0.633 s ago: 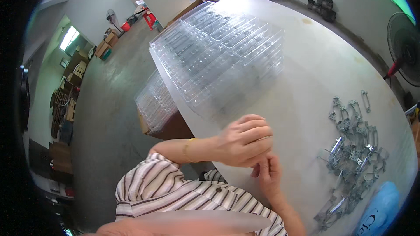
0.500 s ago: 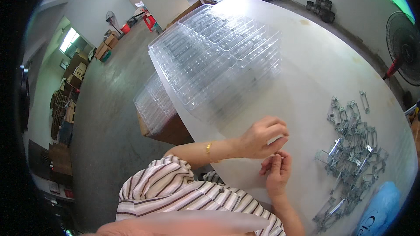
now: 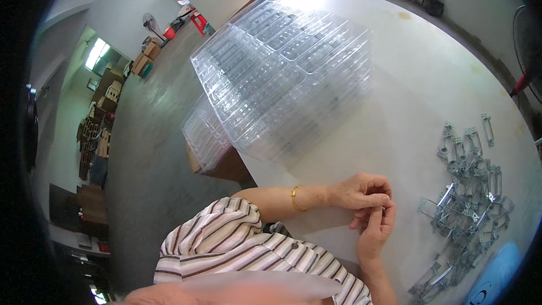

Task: The person assembles small metal parts by hand, then places the assembled components into plastic packaging trays.

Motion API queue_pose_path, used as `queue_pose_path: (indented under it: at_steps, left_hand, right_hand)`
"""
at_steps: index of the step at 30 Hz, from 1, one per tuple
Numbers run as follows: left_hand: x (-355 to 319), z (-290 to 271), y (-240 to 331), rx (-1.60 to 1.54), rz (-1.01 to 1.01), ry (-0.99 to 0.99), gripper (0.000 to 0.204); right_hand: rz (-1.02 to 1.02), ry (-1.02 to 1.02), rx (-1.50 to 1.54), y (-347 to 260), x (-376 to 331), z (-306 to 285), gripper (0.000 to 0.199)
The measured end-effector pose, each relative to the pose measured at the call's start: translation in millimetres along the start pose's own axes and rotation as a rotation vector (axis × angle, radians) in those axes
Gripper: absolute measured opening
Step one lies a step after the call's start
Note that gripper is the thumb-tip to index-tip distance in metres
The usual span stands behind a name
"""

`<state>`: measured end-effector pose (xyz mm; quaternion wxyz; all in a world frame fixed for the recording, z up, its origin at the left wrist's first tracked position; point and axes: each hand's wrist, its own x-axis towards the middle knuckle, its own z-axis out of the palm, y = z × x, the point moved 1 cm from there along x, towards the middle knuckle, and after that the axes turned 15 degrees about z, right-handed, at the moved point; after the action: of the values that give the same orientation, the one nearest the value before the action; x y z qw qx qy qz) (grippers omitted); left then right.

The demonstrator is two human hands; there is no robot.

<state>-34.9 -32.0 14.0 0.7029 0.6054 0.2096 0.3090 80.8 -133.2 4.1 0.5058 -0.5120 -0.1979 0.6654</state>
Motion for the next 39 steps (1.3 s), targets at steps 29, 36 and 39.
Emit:
queue_pose_path:
  at_steps: [29,36,39]
  left_hand:
    - [8.0,-16.4,-18.1,-0.268,0.083,-0.097,0.011]
    - [8.0,-21.2,-20.1,-0.208,0.071,-0.131,0.008]
    - [7.9,-21.7,-21.3,-0.227,0.043,-0.128,0.007]
  right_hand:
    - [0.020,0.021,0.047,-10.1,1.6,0.3,0.016]
    - [0.033,-0.004,0.029,-7.0,1.2,-3.9,0.016]
    - [0.032,-0.003,0.021,-5.5,1.6,-5.1,0.016]
